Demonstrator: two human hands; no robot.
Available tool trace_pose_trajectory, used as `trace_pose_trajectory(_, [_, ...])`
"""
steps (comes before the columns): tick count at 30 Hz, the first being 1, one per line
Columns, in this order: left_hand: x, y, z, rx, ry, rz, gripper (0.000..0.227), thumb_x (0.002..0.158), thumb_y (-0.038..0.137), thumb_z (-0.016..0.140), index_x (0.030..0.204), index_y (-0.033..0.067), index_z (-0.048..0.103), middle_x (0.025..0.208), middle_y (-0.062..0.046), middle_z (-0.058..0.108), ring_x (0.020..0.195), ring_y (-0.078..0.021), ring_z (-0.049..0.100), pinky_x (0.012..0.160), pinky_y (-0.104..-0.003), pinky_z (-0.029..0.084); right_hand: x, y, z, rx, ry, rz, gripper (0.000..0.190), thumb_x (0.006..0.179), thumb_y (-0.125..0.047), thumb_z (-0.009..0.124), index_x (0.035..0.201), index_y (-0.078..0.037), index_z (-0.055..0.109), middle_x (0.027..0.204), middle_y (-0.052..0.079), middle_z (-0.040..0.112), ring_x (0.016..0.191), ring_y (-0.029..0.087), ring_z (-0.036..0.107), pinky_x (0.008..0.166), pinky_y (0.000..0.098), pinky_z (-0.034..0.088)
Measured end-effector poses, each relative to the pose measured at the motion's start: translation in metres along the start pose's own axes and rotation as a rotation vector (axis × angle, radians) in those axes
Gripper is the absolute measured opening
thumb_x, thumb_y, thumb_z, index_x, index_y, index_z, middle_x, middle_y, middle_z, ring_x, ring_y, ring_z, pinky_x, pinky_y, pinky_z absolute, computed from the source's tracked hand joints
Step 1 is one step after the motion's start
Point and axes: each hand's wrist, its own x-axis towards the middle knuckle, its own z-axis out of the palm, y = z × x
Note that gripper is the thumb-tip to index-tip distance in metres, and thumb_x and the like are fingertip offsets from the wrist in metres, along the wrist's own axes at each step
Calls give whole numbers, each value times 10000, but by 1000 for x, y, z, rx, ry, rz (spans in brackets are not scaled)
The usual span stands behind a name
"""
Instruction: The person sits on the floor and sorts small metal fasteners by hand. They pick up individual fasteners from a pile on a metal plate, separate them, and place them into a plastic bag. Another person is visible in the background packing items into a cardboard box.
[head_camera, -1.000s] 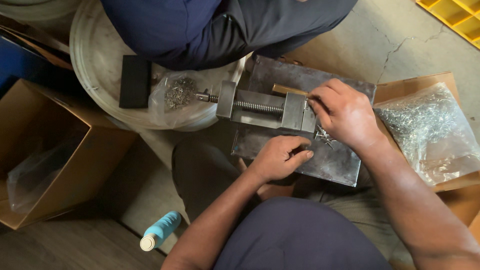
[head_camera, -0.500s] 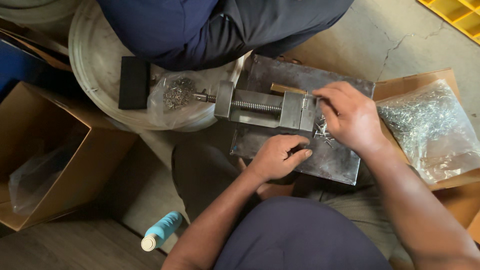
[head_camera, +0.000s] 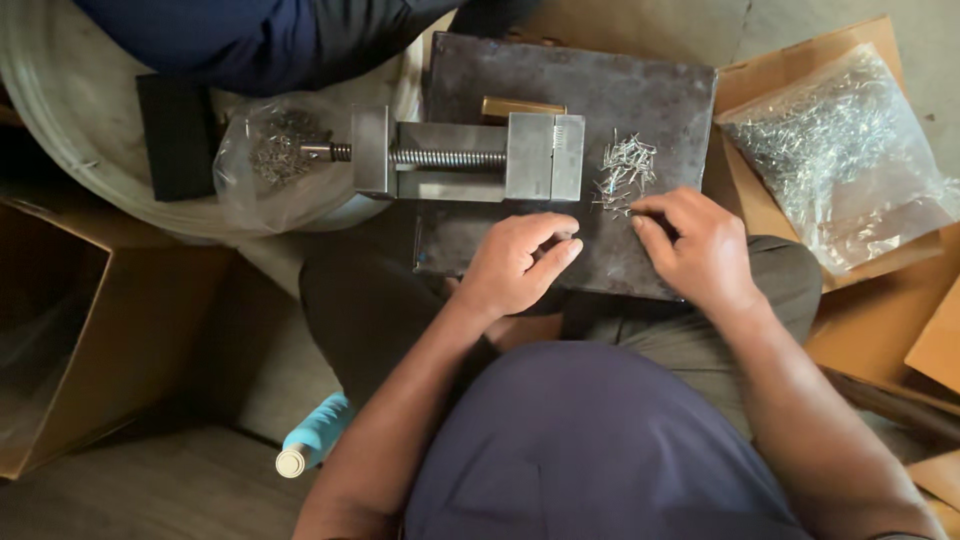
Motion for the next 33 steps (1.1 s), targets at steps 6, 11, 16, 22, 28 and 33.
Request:
trace_pose_trajectory(6, [1,3,1,40,2,13,220,980,215,678,1106,35,684,940,-92,738,757,-215,702,639,-300,542,3,3,4,23,77,97,125,953,-95,742,1072,-58,737,997,110,698,876,286,694,763,372,545])
trace_pose_trajectory(11, [1,2,3,16,-11,-24,215,976,202,696,1095,23,686,919,-88,737,723,-197,694,653,-297,548,6,1,1,-13,24,84,139,934,-129,753,1064,-80,751,962,103,688,780,272,669,695,373,526])
trace_pose_trajectory(16, [1,1,3,-30,-22,-33,218,983,197,692,1107,17,676,920,-92,730,740,-190,701,664,-290,560,12,-2,4,-30,37,90,151,930,-163,769,1067,-99,756,918,87,672,726,261,655,656,373,517])
trace_pose_trajectory(22, [2,3,2,-1,-12,-28,227,979,204,698,1108,19,680,922,-98,735,762,-208,707,666,-301,559,18,-3,11,-99,62,39,81,938,-182,764,999,-128,762,904,70,668,794,281,675,682,379,525])
trace_pose_trajectory(28, [1,2,2,18,-4,-7,251,980,243,689,1108,28,682,948,-113,738,821,-249,721,705,-329,565,17,2,12,-41,32,64,77,949,-167,750,990,-102,746,923,74,677,783,258,667,694,361,519])
trace_pose_trajectory(33, [0,1,1,66,21,27,272,982,264,692,1127,33,684,996,-135,746,896,-288,726,768,-362,559,13,12,11,327,-126,331,154,951,-202,735,1010,-59,728,857,16,671,676,109,539,630,269,457])
